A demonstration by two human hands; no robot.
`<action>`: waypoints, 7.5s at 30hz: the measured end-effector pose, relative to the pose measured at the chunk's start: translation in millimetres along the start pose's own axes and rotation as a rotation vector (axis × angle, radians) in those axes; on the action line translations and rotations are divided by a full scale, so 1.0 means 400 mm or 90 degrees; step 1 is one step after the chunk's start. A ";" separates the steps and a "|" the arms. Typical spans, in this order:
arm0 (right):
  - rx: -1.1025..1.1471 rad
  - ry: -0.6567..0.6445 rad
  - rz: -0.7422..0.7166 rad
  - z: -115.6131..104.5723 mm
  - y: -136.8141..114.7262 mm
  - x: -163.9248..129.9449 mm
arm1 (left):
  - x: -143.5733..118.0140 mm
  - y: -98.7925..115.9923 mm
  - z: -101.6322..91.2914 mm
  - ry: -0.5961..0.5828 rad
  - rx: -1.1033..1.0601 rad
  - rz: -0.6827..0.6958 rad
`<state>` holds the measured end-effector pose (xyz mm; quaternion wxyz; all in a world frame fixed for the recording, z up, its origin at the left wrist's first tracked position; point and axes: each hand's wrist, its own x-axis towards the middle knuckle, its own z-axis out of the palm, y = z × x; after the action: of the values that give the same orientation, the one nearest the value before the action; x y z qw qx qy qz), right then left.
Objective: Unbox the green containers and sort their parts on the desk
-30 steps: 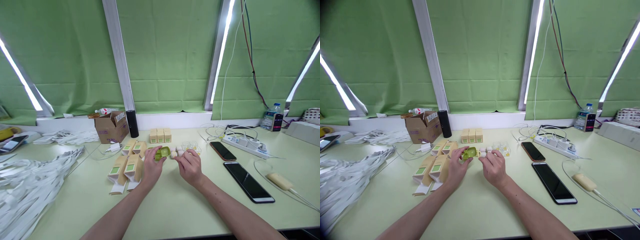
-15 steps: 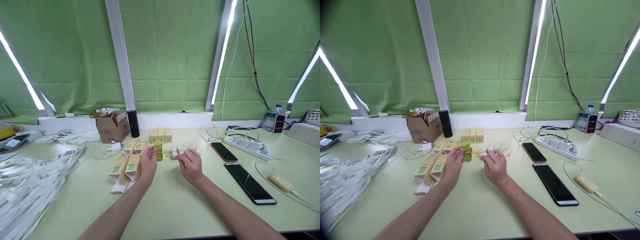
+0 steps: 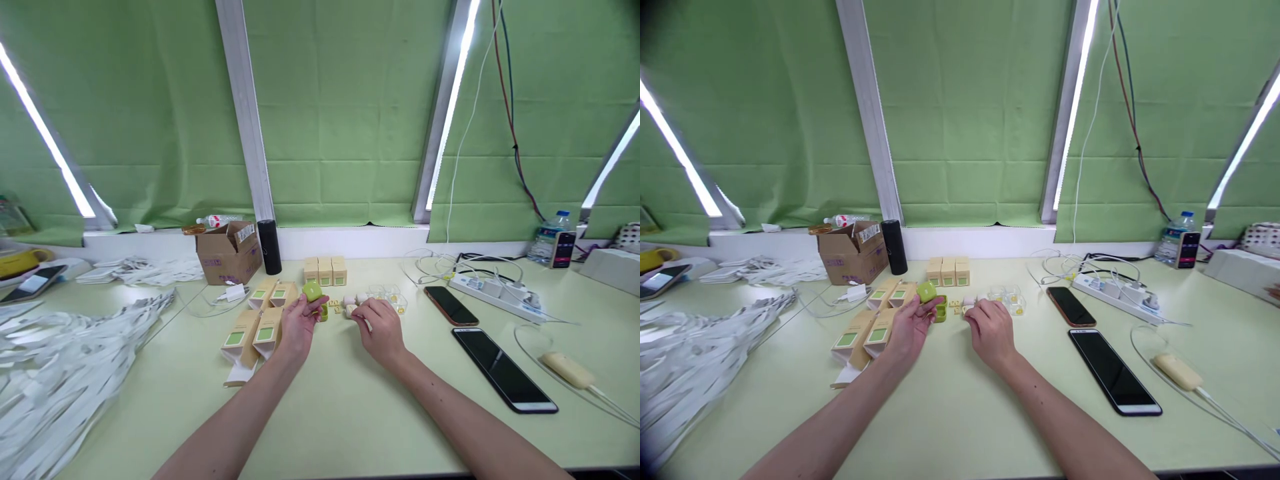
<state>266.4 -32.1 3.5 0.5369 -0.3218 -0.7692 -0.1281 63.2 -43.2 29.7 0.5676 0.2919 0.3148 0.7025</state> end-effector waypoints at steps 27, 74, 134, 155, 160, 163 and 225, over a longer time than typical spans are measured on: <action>-0.192 -0.306 0.117 0.195 -0.010 0.051 | 0.013 0.002 -0.014 0.025 -0.026 0.059; -0.038 -0.328 0.052 0.051 -0.030 -0.032 | 0.014 0.139 -0.005 -0.172 1.523 0.280; 0.071 -0.399 -0.109 0.030 -0.068 -0.016 | -0.023 0.119 0.018 -0.174 1.384 0.374; -0.229 -0.367 0.199 0.103 0.140 0.166 | -0.071 0.006 0.022 -0.422 1.299 0.178; -0.269 -0.410 0.221 0.170 0.189 0.215 | -0.069 0.002 0.018 -0.425 1.295 0.178; -0.279 -0.439 0.229 0.193 0.207 0.232 | -0.068 0.001 0.016 -0.434 1.292 0.182; 0.239 -0.302 0.286 -0.054 0.069 -0.021 | -0.047 -0.006 -0.004 -0.267 0.766 0.156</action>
<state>301.9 -26.1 0.1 0.4080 -0.3993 -0.7925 0.2143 66.8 -61.5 25.8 0.2699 0.7239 0.5000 0.3914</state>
